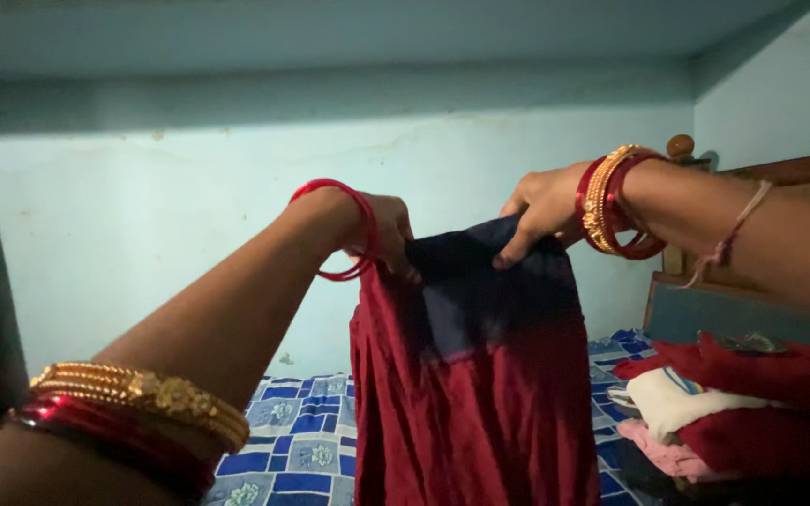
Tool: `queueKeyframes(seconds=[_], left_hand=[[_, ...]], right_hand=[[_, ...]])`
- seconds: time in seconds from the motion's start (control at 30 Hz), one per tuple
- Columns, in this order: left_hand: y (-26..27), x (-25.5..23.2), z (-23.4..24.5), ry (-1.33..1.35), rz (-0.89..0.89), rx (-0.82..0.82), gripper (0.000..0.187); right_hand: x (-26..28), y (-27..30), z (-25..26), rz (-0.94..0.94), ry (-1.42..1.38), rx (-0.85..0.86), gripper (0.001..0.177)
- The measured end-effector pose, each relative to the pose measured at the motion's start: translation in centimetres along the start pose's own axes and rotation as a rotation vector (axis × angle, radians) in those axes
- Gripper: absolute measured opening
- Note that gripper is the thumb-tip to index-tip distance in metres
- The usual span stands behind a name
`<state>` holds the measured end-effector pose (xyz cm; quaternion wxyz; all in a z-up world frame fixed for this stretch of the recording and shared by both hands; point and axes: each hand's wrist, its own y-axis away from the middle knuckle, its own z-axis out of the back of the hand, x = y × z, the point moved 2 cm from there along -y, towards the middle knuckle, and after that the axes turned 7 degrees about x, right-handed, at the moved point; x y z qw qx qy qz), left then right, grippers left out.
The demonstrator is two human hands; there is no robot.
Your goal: The person folds several garments on a bed, including a brown cloth, a maroon top, a green cloth, and a red garment. Each item is smoothed, folded into a compact shape, and placed on a growing pile on the bed.
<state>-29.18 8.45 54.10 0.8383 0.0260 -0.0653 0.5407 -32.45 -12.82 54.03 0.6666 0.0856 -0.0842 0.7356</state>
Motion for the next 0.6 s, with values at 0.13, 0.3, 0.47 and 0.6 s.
queueKeyframes(seconds=[0.13,0.3,0.47,0.6], left_hand=[[0.7,1.1,0.6,0.063,-0.077,0.058,0.062],[2.9,3.1,1.1,0.319,0.015,0.095,0.048],[2.9,4.1,0.8,0.355,0.021,0.152,0.044],[-0.9,5.7,0.7,0.492,-0.019,0.287,0.034]], right_hand=[[-0.3,-0.6,0.2,0.112,-0.033,0.016,0.046],[0.5,-1.1,0.5,0.232,-0.153,0.129,0.039],[0.1,-2.8,0.6,0.321,-0.075,0.246,0.040],[-1.6,-6.9,0.4,0.203,-0.272,0.222,0.026]])
